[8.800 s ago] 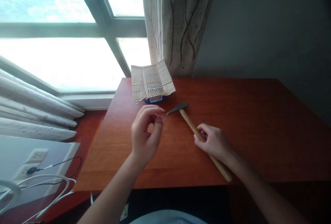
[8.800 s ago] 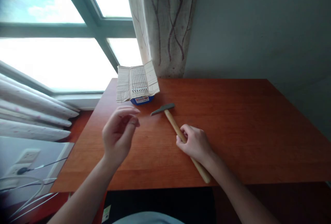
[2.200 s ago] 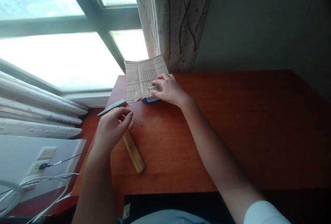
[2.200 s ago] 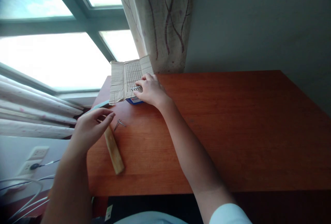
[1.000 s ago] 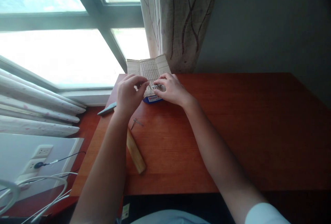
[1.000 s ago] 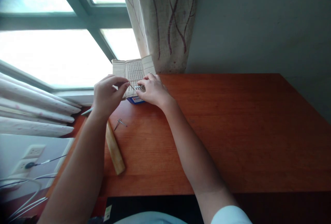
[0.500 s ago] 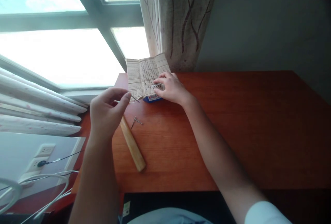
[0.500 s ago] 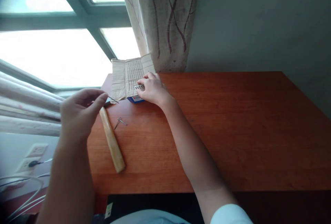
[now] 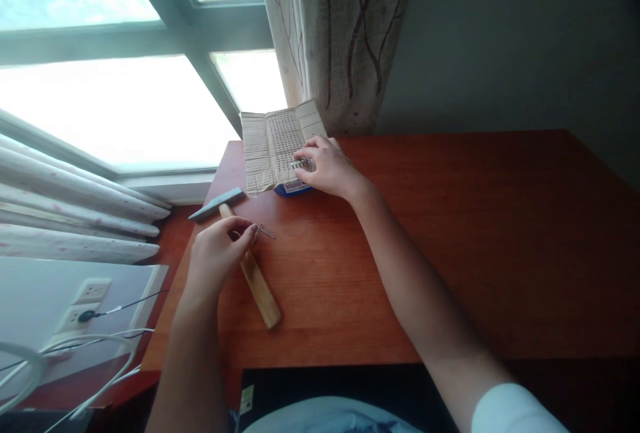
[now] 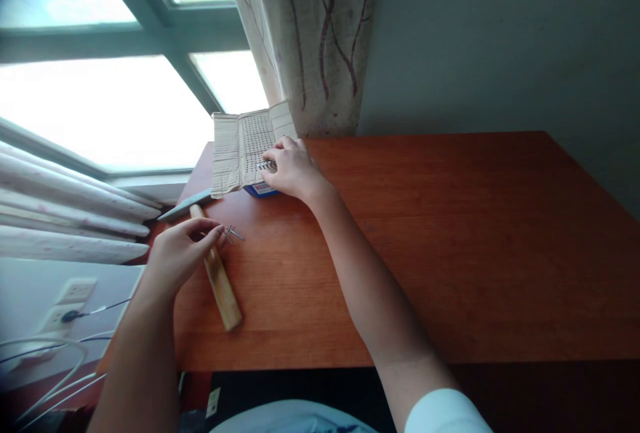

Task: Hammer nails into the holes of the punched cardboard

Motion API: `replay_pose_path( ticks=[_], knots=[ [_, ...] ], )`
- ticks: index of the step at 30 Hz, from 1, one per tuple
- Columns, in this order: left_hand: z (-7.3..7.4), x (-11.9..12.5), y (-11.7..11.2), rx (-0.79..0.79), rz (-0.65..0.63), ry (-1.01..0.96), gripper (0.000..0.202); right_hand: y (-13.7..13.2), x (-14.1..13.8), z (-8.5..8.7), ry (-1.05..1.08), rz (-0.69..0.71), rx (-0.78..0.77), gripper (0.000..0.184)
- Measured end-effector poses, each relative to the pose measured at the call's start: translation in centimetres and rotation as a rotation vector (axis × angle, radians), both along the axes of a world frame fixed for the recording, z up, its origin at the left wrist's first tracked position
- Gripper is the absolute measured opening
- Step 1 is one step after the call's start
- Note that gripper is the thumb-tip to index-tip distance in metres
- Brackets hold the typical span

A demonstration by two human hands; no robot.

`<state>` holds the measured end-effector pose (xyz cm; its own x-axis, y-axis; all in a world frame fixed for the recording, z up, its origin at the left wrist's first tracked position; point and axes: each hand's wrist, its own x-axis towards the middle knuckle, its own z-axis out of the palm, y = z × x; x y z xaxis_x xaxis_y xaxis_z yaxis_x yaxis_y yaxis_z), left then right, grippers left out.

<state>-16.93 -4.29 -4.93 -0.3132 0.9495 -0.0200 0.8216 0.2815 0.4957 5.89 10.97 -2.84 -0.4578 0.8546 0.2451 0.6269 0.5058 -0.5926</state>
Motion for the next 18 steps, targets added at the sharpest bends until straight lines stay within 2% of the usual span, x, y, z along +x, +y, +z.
replay_pose_path(
  ticks=[10, 18],
  knots=[
    [0.8, 0.9, 1.0, -0.098, 0.009, 0.160, 0.033, 0.1, 0.0, -0.1, 0.005, -0.001, 0.001, 0.036],
    [0.9, 1.1, 1.0, -0.082, 0.020, 0.153, 0.033, 0.0, 0.0, 0.1, -0.006, 0.001, -0.003, 0.037]
  ],
)
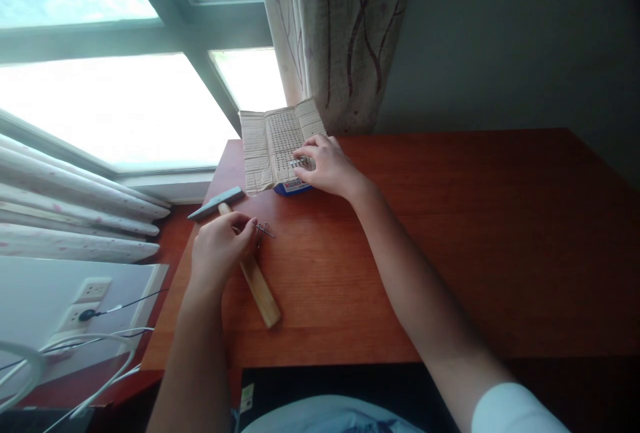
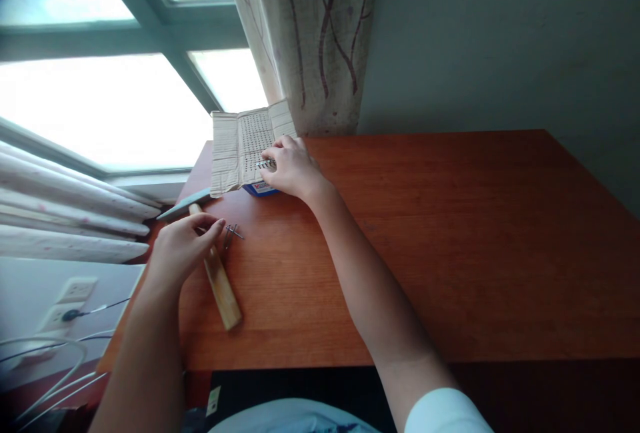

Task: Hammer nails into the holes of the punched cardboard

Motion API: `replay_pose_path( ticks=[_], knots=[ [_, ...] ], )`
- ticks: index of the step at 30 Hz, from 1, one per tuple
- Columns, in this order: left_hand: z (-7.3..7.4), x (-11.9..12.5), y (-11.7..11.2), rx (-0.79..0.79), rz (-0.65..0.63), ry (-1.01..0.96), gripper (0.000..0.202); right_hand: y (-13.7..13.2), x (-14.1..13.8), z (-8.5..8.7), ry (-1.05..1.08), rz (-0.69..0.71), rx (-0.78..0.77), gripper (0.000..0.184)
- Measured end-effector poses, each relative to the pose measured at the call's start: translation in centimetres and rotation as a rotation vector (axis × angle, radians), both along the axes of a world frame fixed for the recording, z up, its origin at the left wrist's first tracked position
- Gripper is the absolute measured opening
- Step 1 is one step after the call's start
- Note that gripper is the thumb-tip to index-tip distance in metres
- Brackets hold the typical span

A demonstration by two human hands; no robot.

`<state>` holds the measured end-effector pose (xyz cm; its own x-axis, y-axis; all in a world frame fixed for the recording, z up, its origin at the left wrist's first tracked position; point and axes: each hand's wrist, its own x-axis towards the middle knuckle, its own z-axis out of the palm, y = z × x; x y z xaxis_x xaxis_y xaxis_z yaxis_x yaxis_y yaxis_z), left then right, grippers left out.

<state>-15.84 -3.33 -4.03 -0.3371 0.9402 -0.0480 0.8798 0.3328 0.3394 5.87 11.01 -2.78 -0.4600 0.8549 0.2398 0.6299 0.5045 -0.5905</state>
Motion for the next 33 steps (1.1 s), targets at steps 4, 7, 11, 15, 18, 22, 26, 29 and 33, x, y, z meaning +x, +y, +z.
replay_pose_path(
  ticks=[4, 7, 11, 15, 18, 22, 26, 29, 33],
  knots=[
    [-0.2, -0.2, -0.1, 0.061, 0.004, -0.013, 0.034, 0.1, 0.0, -0.1, 0.004, 0.002, -0.001, 0.037],
    [-0.1, -0.1, -0.2, 0.214, 0.024, -0.045, 0.030, 0.1, 0.0, -0.2, 0.009, 0.003, 0.005, 0.037],
    [1.2, 0.9, 0.3, 0.485, -0.032, -0.184, 0.026, 0.2, 0.0, -0.3, 0.014, 0.004, 0.007, 0.037],
    [3.5, 2.7, 2.4, 0.617, -0.169, -0.220, 0.020, 0.1, 0.0, -0.2, 0.013, 0.005, 0.004, 0.037],
    [4.7, 4.1, 4.9, 0.583, -0.310, -0.175, 0.018, 0.0, 0.0, -0.1, 0.011, 0.008, -0.006, 0.037],
    [4.8, 4.9, 8.0, 0.455, -0.404, -0.027, 0.018, 0.1, 0.0, -0.2, 0.012, 0.015, -0.016, 0.039],
    [3.9, 4.5, 9.6, 0.363, -0.438, -0.040, 0.019, 0.1, 0.0, -0.2, 0.011, 0.013, -0.024, 0.037],
    [3.4, 4.4, 9.8, 0.416, -0.452, -0.084, 0.018, 0.1, 0.0, 0.0, 0.006, 0.015, -0.032, 0.036],
    [3.9, 4.8, 9.8, 0.591, -0.379, -0.146, 0.013, -0.1, 0.1, 0.3, -0.008, 0.018, -0.052, 0.038]
  ],
)
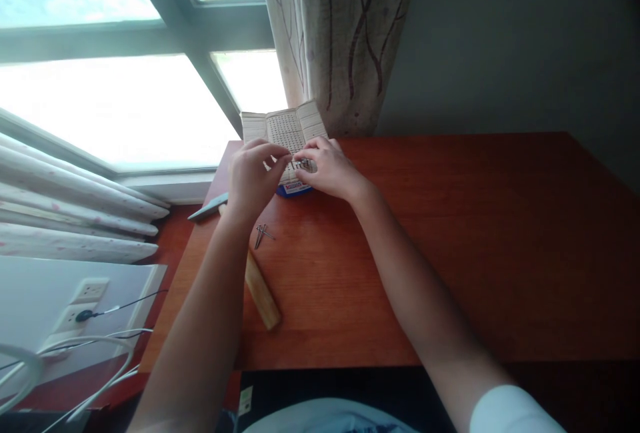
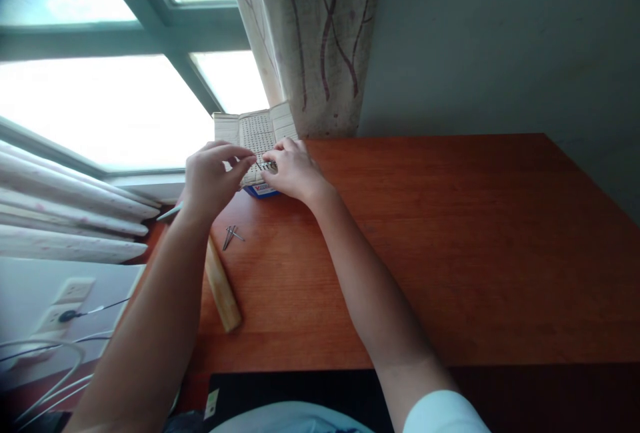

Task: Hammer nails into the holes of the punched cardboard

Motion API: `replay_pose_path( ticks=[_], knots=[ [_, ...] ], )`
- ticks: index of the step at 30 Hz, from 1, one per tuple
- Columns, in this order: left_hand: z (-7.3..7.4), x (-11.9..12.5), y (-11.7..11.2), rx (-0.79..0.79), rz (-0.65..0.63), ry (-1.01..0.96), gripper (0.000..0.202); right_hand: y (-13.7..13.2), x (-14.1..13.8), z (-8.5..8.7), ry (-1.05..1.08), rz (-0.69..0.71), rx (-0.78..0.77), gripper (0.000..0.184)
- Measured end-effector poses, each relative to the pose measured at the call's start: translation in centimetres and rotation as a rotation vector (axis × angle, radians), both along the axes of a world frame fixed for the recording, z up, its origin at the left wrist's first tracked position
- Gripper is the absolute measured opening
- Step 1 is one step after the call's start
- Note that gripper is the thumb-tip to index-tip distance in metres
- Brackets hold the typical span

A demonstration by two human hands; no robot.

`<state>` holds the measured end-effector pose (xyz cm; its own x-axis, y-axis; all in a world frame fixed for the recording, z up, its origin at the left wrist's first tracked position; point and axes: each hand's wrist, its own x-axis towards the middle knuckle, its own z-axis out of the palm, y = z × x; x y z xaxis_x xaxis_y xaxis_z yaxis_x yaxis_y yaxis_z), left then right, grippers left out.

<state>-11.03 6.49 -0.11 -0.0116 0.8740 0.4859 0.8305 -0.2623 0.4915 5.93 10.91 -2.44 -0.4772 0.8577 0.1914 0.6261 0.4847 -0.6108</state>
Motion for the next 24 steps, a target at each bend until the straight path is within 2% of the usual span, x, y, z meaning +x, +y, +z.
replay_pose_path(
  ticks=[5, 7, 9, 12, 16, 20, 24],
  knots=[
    [3.1, -0.2, -1.2, 0.230, 0.136, -0.286, 0.010, 0.0, 0.1, 0.1, -0.004, -0.005, 0.012, 0.039],
    [4.2, -0.6, -2.5, 0.233, 0.115, -0.357, 0.010, 0.1, 0.1, 0.0, -0.003, 0.000, 0.018, 0.039],
    [4.6, -1.1, -4.1, 0.177, 0.105, -0.395, 0.010, 0.1, 0.1, -0.1, -0.003, 0.002, 0.022, 0.038],
    [3.7, -2.0, -6.7, 0.056, 0.121, -0.369, 0.012, 0.1, 0.1, -0.2, 0.000, -0.001, 0.025, 0.037],
    [0.7, -3.6, -9.1, -0.105, 0.129, -0.221, 0.017, 0.1, 0.1, -0.2, -0.002, -0.003, 0.030, 0.038],
    [-1.5, -5.0, -10.1, -0.223, 0.087, -0.011, 0.020, 0.1, 0.1, -0.3, 0.001, -0.006, 0.031, 0.037],
    [-2.2, -5.1, -10.4, -0.454, 0.008, 0.182, 0.021, 0.3, 0.0, -0.4, 0.001, -0.007, 0.044, 0.036]
  ],
)
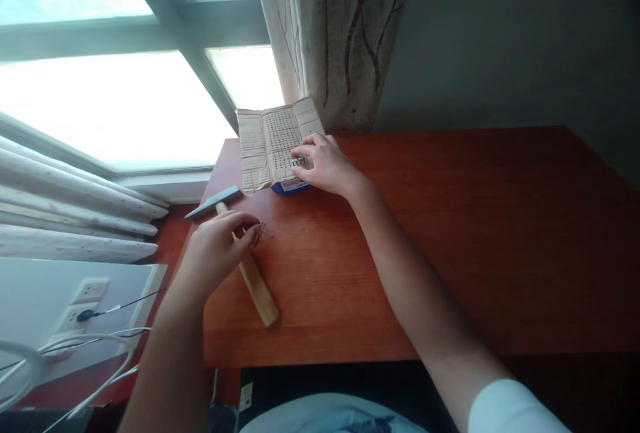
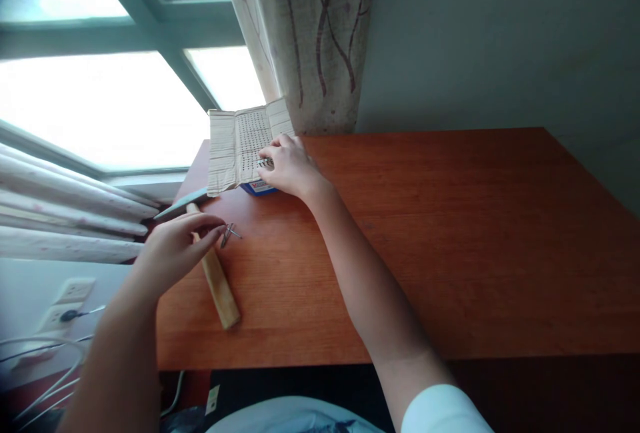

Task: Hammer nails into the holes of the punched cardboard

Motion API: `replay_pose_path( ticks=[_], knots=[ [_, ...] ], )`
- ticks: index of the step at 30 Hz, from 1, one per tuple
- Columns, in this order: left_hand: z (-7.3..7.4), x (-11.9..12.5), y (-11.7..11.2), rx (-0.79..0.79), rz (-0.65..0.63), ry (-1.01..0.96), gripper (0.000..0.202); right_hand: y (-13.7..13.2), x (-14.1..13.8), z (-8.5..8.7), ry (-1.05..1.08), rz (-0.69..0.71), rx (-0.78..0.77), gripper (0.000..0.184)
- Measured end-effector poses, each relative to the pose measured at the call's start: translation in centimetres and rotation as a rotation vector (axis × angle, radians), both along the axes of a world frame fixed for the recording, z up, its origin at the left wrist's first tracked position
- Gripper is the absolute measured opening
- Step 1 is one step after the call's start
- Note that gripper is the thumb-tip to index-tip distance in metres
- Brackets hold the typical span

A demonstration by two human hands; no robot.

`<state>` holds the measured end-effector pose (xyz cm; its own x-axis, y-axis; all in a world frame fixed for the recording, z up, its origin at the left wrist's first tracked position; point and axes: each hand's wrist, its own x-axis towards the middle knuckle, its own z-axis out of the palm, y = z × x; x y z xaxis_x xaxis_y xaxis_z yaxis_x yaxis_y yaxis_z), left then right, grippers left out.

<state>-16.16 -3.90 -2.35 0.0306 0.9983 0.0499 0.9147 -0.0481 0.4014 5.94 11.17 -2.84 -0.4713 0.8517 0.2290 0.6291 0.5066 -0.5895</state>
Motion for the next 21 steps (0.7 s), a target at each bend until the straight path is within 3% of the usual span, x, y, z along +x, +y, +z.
replay_pose_path(
  ticks=[4, 11, 16, 21],
  knots=[
    [-0.5, 0.9, 0.1, -0.090, -0.028, 0.099, 0.020, 0.0, 0.0, -0.1, 0.002, -0.002, 0.012, 0.035],
    [-1.2, 1.8, 0.4, -0.040, 0.079, 0.278, 0.020, 0.0, 0.0, 0.0, -0.003, 0.004, 0.000, 0.036],
    [-0.3, 1.7, 0.6, 0.032, 0.147, 0.229, 0.020, 0.0, 0.0, 0.2, -0.001, 0.006, -0.011, 0.036],
    [1.1, 2.0, 0.7, 0.212, 0.176, 0.173, 0.016, -0.1, 0.0, 0.2, 0.000, 0.005, -0.016, 0.035]
  ],
)
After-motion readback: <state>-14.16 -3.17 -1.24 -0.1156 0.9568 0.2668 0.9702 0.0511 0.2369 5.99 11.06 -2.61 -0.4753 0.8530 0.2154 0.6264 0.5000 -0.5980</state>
